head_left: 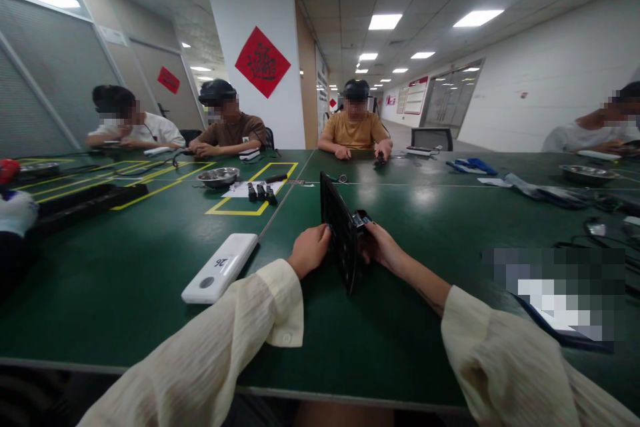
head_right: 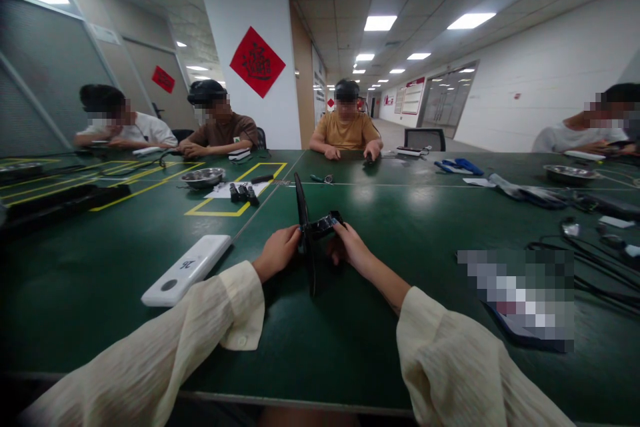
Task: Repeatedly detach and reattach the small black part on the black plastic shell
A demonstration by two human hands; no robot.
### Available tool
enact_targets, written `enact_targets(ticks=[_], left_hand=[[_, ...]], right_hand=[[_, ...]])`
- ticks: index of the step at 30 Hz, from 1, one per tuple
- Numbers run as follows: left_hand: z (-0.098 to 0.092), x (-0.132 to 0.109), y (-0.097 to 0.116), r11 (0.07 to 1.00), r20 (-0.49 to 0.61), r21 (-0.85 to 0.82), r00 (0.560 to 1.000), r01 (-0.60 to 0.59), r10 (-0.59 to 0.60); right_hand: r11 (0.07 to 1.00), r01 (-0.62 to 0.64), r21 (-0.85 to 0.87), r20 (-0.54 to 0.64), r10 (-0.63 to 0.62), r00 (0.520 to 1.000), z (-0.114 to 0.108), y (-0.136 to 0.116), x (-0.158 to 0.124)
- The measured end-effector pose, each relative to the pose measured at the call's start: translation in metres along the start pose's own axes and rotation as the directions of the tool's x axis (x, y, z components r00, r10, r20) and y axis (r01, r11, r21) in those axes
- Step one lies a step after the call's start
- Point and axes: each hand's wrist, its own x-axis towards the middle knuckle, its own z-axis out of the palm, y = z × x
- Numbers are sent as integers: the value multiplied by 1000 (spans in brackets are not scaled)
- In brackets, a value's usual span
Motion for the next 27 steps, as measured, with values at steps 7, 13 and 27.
enact_targets(ticks=[7, 13, 27], left_hand=[[5, 4, -5, 876, 177, -460, 982, 144, -68], [2, -2, 2, 993, -15, -105, 998, 58, -60], [8, 1, -2, 946, 88, -282, 986, 158, -138]], right_hand=[[998, 56, -37, -44, -58, 997, -6, 8, 3], [998, 54, -39, -46, -56, 997, -3, 6, 1], [995, 99, 32, -176, -92, 980, 13, 2, -9]])
